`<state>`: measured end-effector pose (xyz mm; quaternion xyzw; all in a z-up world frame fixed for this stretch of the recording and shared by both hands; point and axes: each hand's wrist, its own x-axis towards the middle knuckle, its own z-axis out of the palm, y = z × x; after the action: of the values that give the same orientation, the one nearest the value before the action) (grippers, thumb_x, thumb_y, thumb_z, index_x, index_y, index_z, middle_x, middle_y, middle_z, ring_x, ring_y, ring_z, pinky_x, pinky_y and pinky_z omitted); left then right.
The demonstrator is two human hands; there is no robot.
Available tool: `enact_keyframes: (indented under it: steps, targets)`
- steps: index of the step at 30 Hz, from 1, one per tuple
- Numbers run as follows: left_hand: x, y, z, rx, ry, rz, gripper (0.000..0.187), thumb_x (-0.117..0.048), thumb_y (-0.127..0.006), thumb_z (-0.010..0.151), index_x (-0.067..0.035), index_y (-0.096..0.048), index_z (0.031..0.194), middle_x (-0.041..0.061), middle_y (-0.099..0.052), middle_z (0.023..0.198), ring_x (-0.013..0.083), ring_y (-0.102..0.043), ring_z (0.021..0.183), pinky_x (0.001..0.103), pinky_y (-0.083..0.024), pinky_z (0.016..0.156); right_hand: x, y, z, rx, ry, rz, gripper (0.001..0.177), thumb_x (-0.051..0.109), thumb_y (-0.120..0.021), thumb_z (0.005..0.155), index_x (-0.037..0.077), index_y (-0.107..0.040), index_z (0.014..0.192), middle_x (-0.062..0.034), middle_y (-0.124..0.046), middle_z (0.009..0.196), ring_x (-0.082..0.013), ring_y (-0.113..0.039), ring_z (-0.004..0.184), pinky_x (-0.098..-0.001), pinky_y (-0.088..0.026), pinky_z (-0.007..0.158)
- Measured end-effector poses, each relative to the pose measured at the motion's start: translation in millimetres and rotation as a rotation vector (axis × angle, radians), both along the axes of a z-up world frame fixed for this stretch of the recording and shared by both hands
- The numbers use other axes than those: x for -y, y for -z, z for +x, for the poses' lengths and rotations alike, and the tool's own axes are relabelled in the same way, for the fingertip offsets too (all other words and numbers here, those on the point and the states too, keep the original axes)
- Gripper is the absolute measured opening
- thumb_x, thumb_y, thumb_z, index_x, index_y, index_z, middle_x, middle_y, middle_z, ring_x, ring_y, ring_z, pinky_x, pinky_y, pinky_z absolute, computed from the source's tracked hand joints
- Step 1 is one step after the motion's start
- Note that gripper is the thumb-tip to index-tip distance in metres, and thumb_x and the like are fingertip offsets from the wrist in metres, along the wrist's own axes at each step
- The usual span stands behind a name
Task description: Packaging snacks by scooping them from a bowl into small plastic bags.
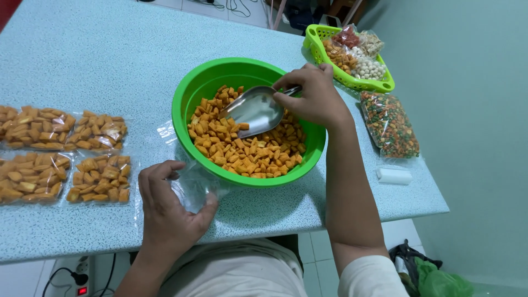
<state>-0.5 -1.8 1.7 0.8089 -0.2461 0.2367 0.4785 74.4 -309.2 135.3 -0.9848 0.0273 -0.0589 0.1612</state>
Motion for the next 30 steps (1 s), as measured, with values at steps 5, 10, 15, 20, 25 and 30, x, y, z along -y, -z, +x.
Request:
enact_keyframes:
  steps: [5,10,15,20,25,30]
  targets:
    - [1,-1,1,0.017,0.012,-0.016,0.062,-0.021,-0.077,0.078,0.002,-0.045,0.127,0.018,-0.046,0.121,0.0316,-0.047,0.111,0.039,-0.049,0.091,-5,-1,-3,0.055,-0.065,-0.044,0.025,0.040,-0.076,0.092,0.025,-0.080,0.112,0.0006,-0.068,0.102,-0.0309,-0.043,0.109,-0.0503,-0.026,0.103]
    - [1,-1,1,0.009,0.009,-0.048,0.061,-0.021,-0.078,0.078,0.002,-0.047,0.125,0.018,-0.046,0.120,0.0314,-0.047,0.114,0.039,-0.051,0.092,1,2,-2,0.136,-0.171,0.002,0.020,0.037,-0.075,0.093,0.023,-0.080,0.107,0.0045,-0.075,0.098,-0.0201,-0.055,0.098,-0.0480,-0.023,0.103]
    - [1,0,1,-0.007,0.011,-0.064,0.062,-0.022,-0.078,0.078,0.001,-0.046,0.127,0.018,-0.044,0.122,0.0314,-0.046,0.118,0.039,-0.052,0.094,0,2,0,0.102,-0.102,0.040,0.022,0.038,-0.079,0.091,0.025,-0.081,0.107,0.0039,-0.075,0.096,-0.0225,-0.052,0.099,-0.0442,-0.028,0.093]
    - [0,-1,2,-0.004,-0.006,-0.077,0.066,-0.021,-0.080,0.077,0.003,-0.044,0.127,0.018,-0.042,0.122,0.0314,-0.046,0.116,0.039,-0.051,0.093,-2,-7,-5,0.040,-0.096,0.131,0.017,0.030,-0.079,0.091,0.019,-0.082,0.103,-0.0011,-0.074,0.091,-0.0182,-0.060,0.089,-0.0377,-0.042,0.085]
    - [2,-6,2,-0.017,-0.035,-0.111,0.065,-0.022,-0.080,0.077,0.002,-0.045,0.127,0.018,-0.043,0.123,0.0311,-0.047,0.116,0.039,-0.050,0.093,-1,-16,-12,0.022,-0.079,0.274,0.016,0.024,-0.079,0.091,0.014,-0.081,0.104,-0.0029,-0.076,0.093,-0.0130,-0.070,0.083,-0.0276,-0.060,0.071]
    - [5,-9,5,-0.081,-0.060,-0.095,0.064,-0.021,-0.078,0.074,0.000,-0.047,0.126,0.016,-0.045,0.120,0.0300,-0.047,0.113,0.038,-0.052,0.093,-13,-26,-22,0.054,-0.114,0.350,0.017,0.024,-0.081,0.090,0.013,-0.080,0.103,-0.0005,-0.073,0.091,-0.0101,-0.067,0.080,-0.0248,-0.058,0.071]
